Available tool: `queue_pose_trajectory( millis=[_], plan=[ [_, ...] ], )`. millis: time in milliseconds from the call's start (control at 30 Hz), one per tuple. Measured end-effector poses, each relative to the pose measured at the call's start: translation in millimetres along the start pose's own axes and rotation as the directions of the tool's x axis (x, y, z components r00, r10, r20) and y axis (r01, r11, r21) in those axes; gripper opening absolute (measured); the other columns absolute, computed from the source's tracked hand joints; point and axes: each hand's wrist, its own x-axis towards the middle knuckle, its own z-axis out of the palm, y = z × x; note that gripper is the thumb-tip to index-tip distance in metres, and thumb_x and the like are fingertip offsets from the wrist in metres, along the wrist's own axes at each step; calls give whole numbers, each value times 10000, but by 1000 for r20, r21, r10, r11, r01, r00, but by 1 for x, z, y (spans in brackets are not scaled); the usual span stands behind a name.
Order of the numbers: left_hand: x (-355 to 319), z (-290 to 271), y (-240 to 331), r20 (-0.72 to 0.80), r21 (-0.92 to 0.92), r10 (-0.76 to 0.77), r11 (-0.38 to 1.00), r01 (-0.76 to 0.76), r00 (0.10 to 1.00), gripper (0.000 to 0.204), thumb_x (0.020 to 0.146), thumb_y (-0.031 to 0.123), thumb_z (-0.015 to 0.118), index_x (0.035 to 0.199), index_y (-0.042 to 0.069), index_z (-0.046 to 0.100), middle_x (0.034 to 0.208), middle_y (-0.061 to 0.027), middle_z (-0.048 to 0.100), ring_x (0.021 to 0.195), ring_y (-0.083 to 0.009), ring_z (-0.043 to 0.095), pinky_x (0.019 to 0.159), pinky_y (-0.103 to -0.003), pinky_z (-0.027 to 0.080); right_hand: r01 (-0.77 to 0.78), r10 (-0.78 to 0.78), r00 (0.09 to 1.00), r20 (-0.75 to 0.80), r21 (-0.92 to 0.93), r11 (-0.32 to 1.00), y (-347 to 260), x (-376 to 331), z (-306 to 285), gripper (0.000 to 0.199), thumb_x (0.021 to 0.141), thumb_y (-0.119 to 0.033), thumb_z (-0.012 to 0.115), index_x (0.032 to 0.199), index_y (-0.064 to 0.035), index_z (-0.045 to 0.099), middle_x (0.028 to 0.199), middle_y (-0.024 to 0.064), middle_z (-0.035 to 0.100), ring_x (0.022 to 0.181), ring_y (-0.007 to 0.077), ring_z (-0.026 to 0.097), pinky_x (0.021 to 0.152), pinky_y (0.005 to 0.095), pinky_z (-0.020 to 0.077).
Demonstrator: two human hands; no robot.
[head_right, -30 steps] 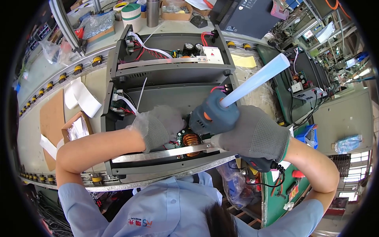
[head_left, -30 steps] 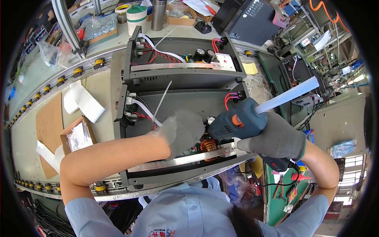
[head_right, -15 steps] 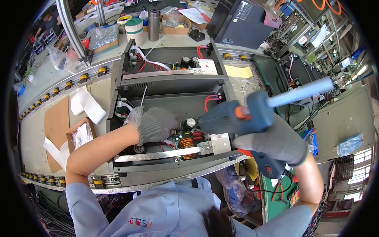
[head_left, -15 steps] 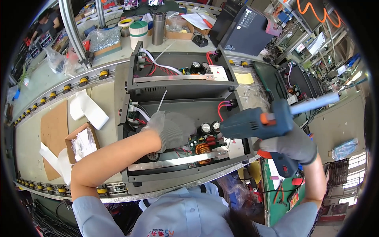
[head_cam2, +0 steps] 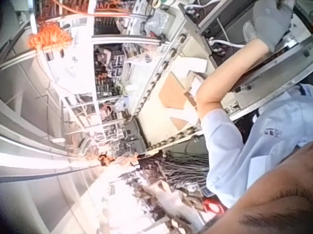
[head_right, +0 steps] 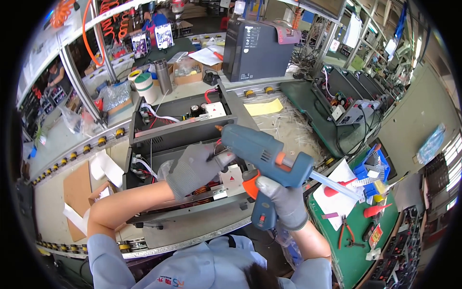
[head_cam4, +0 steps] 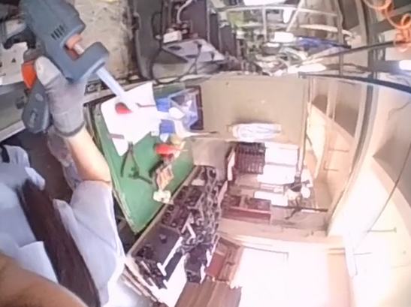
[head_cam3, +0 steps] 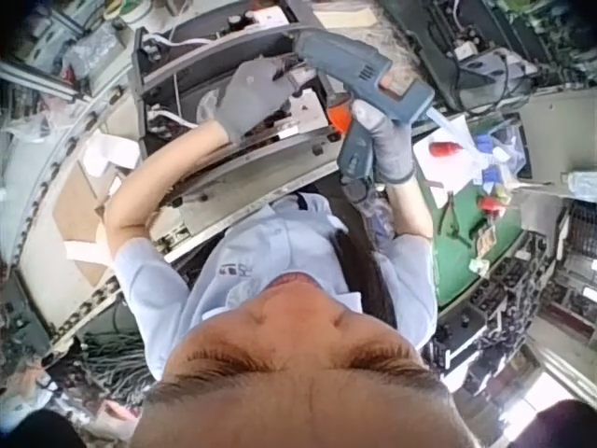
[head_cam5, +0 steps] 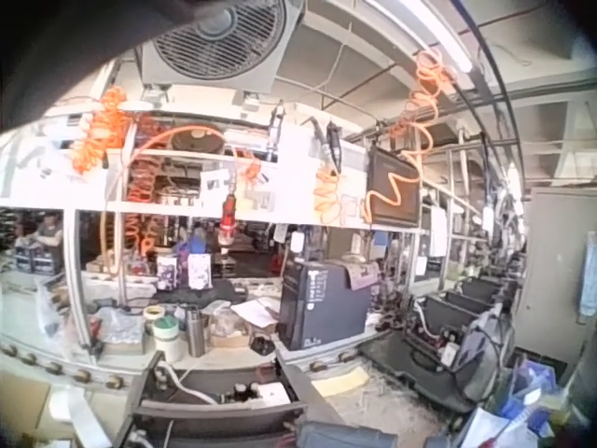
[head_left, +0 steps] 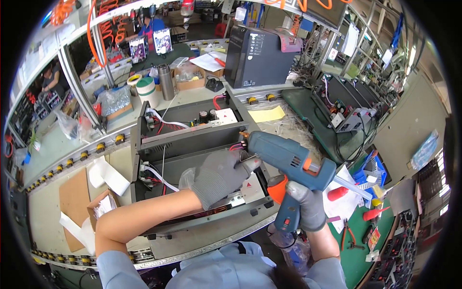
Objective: Clean internal components of an electronics box with an air blower, apply identifying labels, and secure components using a hot glue gun.
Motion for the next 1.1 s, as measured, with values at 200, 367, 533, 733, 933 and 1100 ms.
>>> queue_pose_trajectory(
  millis=[200,367,533,733,933,1100],
  plan=[
    [-5,11,18,166,-660,-24,741,129,986,267,921,225,551,1017,-15,618,775,-65,656,618,-105,619,574,-229,508,37,-52,994,-99,-150,988,-6,-18,-10,503,735,-200,739,1162,-15,546,1040,41,593,929,141,563,826,306,468],
    [4,13,46,305,-593,269,804,-39,913,267,892,186,570,1054,-22,612,887,-77,644,783,-131,618,695,-256,517,217,-291,893,-343,-239,947,-34,-69,-56,407,707,-193,761,1039,-36,587,993,75,597,893,156,570,786,326,472],
    [-3,-36,18,400,-385,286,915,-124,871,337,875,209,590,1113,-30,582,896,-53,631,818,-126,604,722,-265,501,135,-591,473,-654,-609,782,-69,-113,-176,309,750,-155,693,1012,-6,625,938,40,637,797,97,578,702,235,465],
    [-33,-91,-68,-155,-643,-125,766,-4,980,442,865,315,617,1147,-21,563,813,-11,571,705,-83,524,650,-229,439,-374,-581,566,-585,-810,451,23,-107,-326,574,798,-149,633,1315,1,433,1141,43,559,938,157,537,849,285,430],
    [-77,-135,-150,-398,-761,-322,639,-113,859,320,910,224,587,1126,-10,570,842,-13,580,674,-74,493,616,-222,425,-424,-314,458,-831,-515,745,112,-85,-412,192,800,-201,668,859,-20,642,635,-21,540,521,83,459,477,240,370],
    [-86,-124,-229,-360,-806,-545,591,43,757,264,924,241,563,1071,25,598,862,-27,635,716,-78,582,655,-220,489,-390,-301,563,-770,-569,724,74,-104,-350,378,861,-312,602,902,63,628,772,56,590,636,151,499,569,325,404]
  ],
)
